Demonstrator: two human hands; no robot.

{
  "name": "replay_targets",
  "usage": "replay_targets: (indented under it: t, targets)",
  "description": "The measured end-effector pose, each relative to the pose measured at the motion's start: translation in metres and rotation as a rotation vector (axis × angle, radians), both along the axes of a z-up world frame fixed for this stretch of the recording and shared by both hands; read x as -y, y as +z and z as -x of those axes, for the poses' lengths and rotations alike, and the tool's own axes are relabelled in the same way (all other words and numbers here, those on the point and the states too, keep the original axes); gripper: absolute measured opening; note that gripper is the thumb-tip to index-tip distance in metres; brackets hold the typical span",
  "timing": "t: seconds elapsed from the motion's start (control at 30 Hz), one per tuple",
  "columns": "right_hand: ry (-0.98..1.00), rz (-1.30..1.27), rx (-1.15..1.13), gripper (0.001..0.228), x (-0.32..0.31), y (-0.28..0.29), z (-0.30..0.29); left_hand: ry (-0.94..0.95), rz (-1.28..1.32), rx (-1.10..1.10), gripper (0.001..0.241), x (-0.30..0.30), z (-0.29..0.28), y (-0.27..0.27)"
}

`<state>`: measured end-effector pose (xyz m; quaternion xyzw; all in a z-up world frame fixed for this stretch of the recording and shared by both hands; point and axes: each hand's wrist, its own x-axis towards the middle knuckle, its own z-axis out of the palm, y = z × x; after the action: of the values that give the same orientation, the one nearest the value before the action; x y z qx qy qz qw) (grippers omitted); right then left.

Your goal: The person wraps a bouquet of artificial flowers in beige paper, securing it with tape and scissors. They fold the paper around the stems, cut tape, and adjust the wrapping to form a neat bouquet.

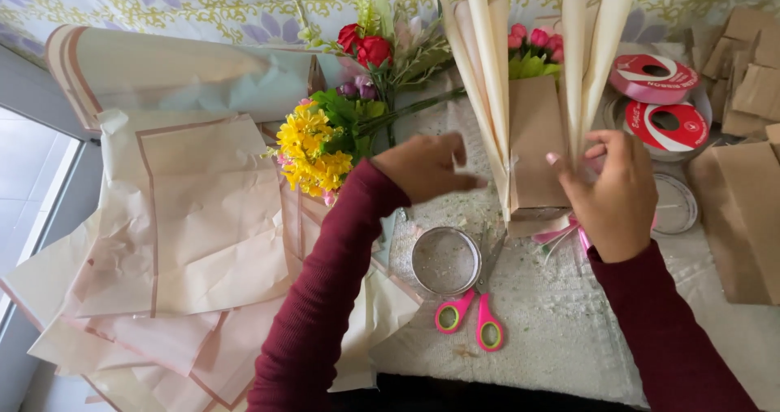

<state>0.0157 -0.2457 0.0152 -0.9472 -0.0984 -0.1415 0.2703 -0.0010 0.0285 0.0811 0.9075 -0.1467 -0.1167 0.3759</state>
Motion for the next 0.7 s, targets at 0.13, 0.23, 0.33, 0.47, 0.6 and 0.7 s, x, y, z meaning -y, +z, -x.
replay_targets:
  t: [0.13,0.23,0.33,0.47,0.6,0.7]
  targets:
    - [0.364,-0.054,0.257,0.014,-0.016,0.013,0.019,-0.176,-0.528,-0.318,0.064,0.023,0.02,-0.046]
    - [0.752,-0.009,0.015,0.012,-0.029,0.006,0.038,-0.185,-0.632,-0.266,0.032,0.021,0.021,-0.088]
    - [0.987,0.101,-0.331,0.019,-0.044,0.001,0.054,-0.094,-0.454,-0.143,0.011,0.003,0.013,-0.088]
    - [0.968,0.277,-0.455,0.052,-0.055,0.003,0.066,0.159,-0.238,-0.112,0.022,-0.019,-0.003,-0.098]
    - [1.021,0.224,-0.327,0.056,-0.053,-0.009,0.061,0.28,0.053,0.134,0.027,-0.038,-0.015,-0.1]
    - [1.1,0.199,-0.296,0.037,-0.056,-0.018,0.062,0.43,0.478,0.176,0.03,-0.037,-0.011,-0.1]
